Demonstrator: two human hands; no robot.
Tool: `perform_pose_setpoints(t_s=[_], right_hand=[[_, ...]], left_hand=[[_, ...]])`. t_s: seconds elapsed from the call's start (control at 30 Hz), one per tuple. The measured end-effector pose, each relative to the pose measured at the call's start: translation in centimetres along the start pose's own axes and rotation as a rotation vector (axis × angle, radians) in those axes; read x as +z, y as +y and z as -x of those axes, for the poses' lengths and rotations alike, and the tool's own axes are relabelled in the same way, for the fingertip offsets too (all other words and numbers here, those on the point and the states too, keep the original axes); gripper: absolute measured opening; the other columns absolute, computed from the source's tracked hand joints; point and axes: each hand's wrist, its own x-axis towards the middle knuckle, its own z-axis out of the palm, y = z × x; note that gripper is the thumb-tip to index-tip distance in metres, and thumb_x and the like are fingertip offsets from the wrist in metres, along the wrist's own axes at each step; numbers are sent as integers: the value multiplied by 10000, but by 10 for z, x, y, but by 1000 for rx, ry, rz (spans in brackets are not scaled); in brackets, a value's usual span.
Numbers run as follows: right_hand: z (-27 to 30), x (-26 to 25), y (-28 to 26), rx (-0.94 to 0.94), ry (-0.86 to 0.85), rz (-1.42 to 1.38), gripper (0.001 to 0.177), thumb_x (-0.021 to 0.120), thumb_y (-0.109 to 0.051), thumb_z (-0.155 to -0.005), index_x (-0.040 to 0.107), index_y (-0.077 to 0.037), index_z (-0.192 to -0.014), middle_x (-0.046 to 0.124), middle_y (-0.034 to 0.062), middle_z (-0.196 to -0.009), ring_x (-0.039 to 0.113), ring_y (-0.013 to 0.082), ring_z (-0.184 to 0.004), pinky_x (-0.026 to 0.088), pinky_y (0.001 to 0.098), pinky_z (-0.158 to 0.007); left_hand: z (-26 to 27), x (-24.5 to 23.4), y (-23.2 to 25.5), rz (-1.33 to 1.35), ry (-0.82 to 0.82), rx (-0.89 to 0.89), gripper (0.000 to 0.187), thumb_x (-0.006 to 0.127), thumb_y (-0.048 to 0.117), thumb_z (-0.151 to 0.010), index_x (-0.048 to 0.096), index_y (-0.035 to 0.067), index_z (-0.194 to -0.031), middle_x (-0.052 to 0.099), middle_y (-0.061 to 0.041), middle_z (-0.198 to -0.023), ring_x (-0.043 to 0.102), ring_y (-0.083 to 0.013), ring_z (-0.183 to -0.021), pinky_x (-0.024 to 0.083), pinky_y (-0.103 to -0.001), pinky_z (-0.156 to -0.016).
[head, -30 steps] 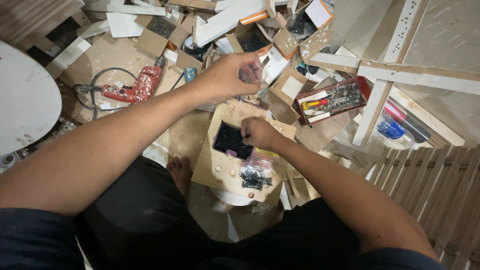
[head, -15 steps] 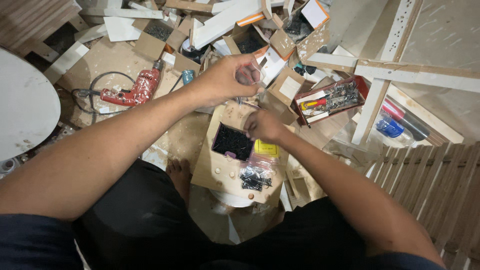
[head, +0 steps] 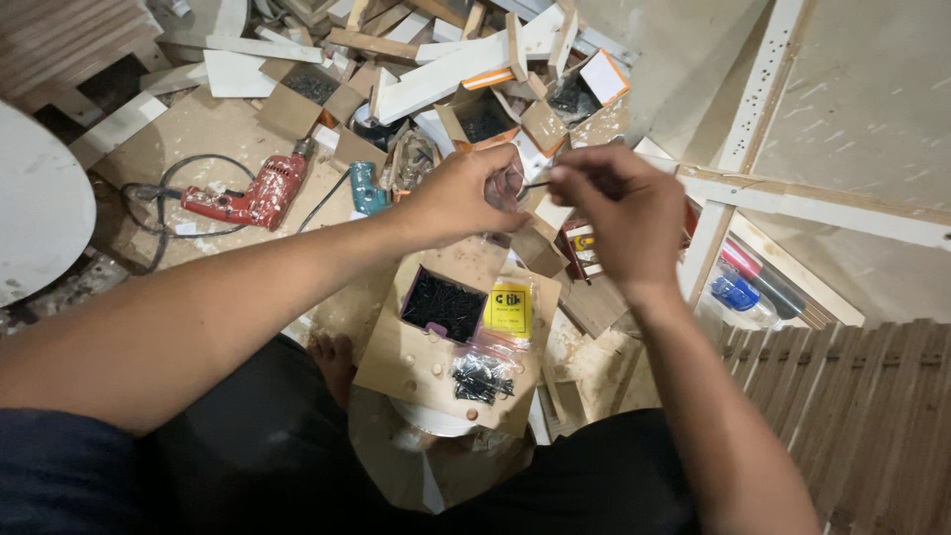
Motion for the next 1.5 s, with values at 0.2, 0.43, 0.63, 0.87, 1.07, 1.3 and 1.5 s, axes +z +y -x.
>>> perform_pose_setpoints(t_s=[0.2, 0.43, 0.63, 0.87, 1.07, 1.3, 1.5], right_hand=[[5, 10, 2, -112, 42, 272, 134, 913, -84, -955, 851, -112, -1071, 835, 85, -850, 829, 200, -731, 661, 285, -646], [5, 8, -17, -170, 19, 398, 61, 839, -180, -1029, 871, -192, -1080, 828, 55, -841, 824, 248, -765, 657, 310, -685], [3, 8, -27, 39, -112, -121, 131, 714, -5, -1049, 799, 16, -1146, 819, 231, -1008, 810, 237, -884, 709, 376, -852], [-11, -1, -14, 171, -11, -243, 173, 689, -118, -1064, 767, 16, -1141, 786, 195, -995, 785, 212, -863, 720, 314, -802], [-10, 30, 100, 330, -543, 291, 242, 693, -188, -1022, 799, -27, -1169, 784, 223, -1007, 765, 327, -901, 631, 438, -763], [60, 118, 196, -144, -1122, 1023, 354, 804, -356, -933, 805, -144, -1217, 800, 144, -1141, 798, 392, -1054, 677, 594, -857], [73, 135, 250, -576, -986, 1055, 159, 678, -76, -911, 819, -127, -857, 804, 129, -825, 825, 348, -777, 676, 477, -665]], left_hand=[[8, -2, 30, -31, 41, 29, 453, 947, 320, -752, 637, 129, -1020, 752, -168, -917, 756, -423, -954, 557, -482, -774], [10, -3, 28, 1, 31, 2, 442, 935, 346, -768, 651, 151, -1045, 746, -147, -868, 753, -369, -891, 553, -438, -767], [10, -8, 28, 51, 6, 26, 422, 930, 326, -799, 652, 147, -1063, 767, -154, -885, 769, -341, -899, 559, -438, -780], [7, -8, 16, 87, 16, 152, 401, 969, 332, -812, 652, 154, -981, 752, -95, -942, 754, -311, -966, 575, -395, -828], [13, -26, 20, 189, 32, 28, 360, 950, 299, -844, 665, 166, -1020, 729, -7, -889, 706, -174, -880, 530, -308, -784], [9, -30, 5, 218, 38, -22, 376, 959, 238, -787, 663, 132, -993, 693, -8, -839, 692, -146, -790, 526, -284, -703], [12, -42, 23, 194, 26, -49, 320, 930, 228, -795, 672, 146, -966, 693, 22, -794, 673, -108, -745, 495, -247, -659]])
